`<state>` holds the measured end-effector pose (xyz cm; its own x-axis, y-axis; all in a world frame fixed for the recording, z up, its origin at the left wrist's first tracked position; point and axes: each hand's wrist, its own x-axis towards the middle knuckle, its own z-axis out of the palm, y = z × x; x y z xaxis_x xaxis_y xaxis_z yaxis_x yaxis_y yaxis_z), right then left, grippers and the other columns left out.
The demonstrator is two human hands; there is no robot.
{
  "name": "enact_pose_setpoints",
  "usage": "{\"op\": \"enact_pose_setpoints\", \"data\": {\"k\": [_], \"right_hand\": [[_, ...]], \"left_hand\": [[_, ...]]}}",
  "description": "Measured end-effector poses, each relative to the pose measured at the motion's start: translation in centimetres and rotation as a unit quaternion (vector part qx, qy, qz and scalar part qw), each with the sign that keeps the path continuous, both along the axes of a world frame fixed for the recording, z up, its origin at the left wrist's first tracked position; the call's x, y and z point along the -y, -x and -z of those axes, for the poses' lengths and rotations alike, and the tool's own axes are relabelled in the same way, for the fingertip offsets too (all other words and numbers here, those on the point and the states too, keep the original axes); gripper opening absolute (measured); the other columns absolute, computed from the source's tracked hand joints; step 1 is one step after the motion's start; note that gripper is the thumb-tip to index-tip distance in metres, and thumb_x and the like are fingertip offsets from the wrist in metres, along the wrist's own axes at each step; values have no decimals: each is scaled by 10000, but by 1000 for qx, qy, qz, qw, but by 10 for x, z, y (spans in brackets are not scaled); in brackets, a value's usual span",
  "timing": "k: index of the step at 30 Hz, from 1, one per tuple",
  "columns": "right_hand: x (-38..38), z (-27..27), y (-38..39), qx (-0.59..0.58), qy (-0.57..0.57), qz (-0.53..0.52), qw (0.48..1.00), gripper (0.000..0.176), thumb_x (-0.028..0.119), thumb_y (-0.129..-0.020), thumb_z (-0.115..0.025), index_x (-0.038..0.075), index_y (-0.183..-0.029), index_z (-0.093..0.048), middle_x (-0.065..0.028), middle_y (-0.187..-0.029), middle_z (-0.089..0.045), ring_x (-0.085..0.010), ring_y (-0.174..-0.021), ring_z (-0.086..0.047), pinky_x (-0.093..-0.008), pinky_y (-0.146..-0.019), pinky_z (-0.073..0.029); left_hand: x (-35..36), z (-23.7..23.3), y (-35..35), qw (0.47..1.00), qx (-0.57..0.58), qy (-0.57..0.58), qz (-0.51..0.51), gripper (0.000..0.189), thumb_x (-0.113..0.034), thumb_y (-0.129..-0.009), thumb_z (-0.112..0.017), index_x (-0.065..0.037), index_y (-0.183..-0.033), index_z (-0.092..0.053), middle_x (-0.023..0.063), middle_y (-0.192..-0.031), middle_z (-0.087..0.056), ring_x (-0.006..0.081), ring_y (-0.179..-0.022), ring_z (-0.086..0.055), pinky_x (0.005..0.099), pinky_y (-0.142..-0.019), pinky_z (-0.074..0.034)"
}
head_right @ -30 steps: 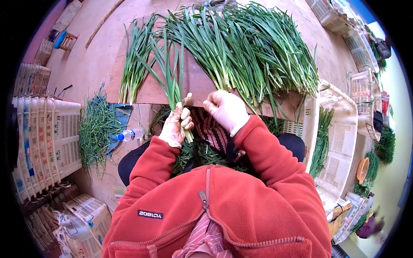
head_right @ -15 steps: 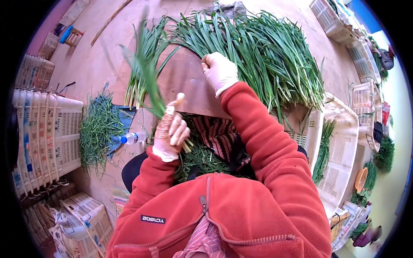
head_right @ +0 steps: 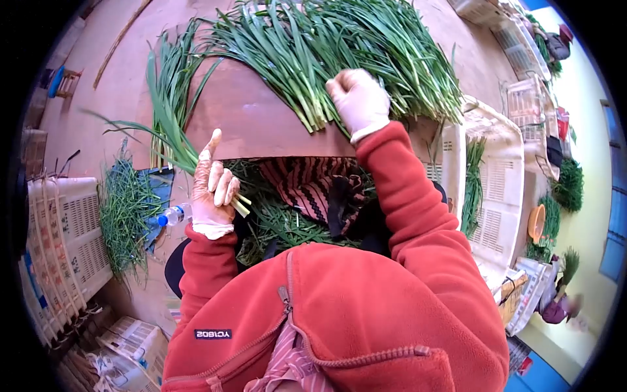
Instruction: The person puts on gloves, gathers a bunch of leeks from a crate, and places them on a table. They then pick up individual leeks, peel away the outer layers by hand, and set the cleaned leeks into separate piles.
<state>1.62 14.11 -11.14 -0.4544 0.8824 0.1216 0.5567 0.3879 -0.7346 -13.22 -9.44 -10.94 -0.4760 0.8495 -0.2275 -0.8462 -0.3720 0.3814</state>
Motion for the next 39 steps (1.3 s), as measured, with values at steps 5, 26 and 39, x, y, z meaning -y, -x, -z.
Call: {"op": "enact_pose_setpoints", "data": {"k": [5, 26, 39], "right_hand": [[28, -2, 2, 304, -65, -64, 948, 350, 412, -764, -690, 66, -787, -646, -145, -777, -636, -332, -705, -620, -406, -664, -494], [123, -4, -42, 49, 30, -371, 927, 101, 190, -771, -658, 111, -834, -653, -108, -741, -585, -294, -703, -607, -381, -638, -495], [29, 15, -1, 116, 185, -38, 975, 285, 361, -782, -675, 78, -817, -658, -113, -756, -660, -271, -722, -626, -355, -696, -480]], "left_hand": [[-12, 6, -12, 998, -8, 50, 41, 462, -244, -973, -455, -22, -1364, -348, -76, -503, -275, 31, -350, -250, 185, -359, -243], [-17, 34, -36, 980, 50, 115, 157, 486, -250, -911, -573, -26, -1314, -421, -59, -598, -400, 70, -536, -470, 263, -640, -479], [-18, 12, -10, 993, -33, 37, 103, 436, -222, -937, -532, -23, -1311, -431, -79, -589, -304, 49, -512, -304, 203, -528, -331]]}}
